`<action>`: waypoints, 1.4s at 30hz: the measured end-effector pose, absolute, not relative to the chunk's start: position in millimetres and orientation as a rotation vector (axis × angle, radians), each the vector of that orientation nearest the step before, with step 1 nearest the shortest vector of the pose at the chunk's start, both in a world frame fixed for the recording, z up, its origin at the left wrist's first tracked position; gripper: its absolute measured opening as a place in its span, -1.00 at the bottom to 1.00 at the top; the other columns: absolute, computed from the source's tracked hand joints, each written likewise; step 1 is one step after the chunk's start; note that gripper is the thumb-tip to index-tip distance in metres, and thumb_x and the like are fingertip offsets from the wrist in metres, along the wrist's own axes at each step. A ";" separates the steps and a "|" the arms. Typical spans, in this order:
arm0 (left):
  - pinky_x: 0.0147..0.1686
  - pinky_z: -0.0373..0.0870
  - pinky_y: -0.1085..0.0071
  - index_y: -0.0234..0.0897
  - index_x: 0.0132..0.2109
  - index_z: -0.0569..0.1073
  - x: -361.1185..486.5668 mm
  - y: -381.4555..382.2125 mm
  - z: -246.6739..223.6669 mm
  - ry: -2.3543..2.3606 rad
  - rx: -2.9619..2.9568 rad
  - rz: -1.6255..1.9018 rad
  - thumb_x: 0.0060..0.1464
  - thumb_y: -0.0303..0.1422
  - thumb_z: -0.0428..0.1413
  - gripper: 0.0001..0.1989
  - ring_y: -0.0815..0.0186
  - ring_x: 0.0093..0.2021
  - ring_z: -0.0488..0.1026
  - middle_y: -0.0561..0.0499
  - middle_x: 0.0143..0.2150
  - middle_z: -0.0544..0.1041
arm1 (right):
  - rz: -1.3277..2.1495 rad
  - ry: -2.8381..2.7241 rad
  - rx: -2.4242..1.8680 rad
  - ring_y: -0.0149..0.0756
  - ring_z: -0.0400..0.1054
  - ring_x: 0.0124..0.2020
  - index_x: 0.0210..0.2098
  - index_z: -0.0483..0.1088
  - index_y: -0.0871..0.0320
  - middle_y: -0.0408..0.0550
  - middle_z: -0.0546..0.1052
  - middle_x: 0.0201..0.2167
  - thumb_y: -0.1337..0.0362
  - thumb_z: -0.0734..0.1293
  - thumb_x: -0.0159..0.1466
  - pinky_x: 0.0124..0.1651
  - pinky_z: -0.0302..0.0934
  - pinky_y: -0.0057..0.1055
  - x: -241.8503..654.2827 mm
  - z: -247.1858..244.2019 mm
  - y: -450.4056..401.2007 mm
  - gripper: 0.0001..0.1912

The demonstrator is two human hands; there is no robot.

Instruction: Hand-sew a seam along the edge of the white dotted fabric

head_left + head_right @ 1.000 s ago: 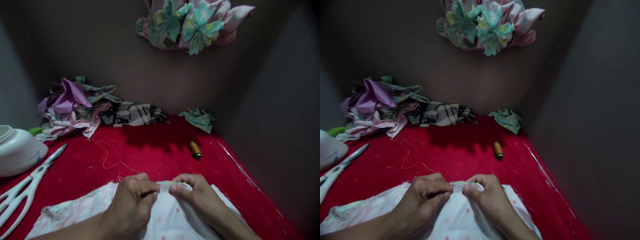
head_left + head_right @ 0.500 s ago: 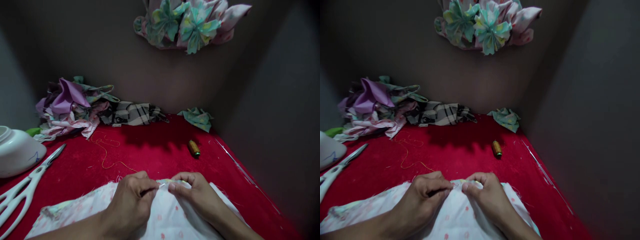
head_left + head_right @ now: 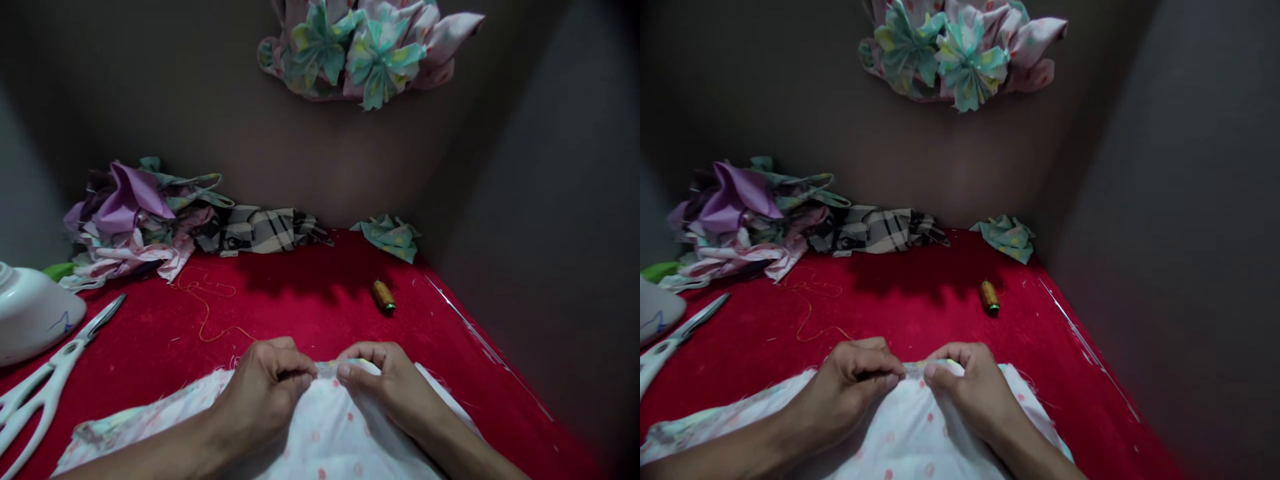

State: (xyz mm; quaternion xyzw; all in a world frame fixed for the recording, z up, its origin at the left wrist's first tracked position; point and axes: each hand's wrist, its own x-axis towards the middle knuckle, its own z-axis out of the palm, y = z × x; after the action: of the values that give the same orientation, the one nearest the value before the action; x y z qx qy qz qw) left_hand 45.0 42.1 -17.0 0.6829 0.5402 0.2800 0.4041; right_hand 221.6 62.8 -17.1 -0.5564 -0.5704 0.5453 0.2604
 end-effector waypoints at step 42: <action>-0.60 0.14 0.53 -0.34 -0.23 0.36 59.5 42.3 -13.1 1.328 1.454 0.773 -0.08 -0.48 -0.03 -0.79 0.45 -0.60 0.22 0.11 -0.57 0.30 | 1.634 -1.447 -1.322 -0.41 0.23 -0.56 -0.53 0.47 0.27 -0.11 0.46 -0.62 0.31 0.32 -0.08 -0.48 0.08 -0.52 221.7 -23.2 64.3 -0.85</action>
State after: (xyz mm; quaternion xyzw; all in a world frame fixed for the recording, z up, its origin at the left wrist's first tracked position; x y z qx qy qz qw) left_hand 59.5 42.3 -13.1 0.5988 0.5471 0.3182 0.4908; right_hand 221.7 64.3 -23.2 -0.4957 -0.5425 0.6126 0.2909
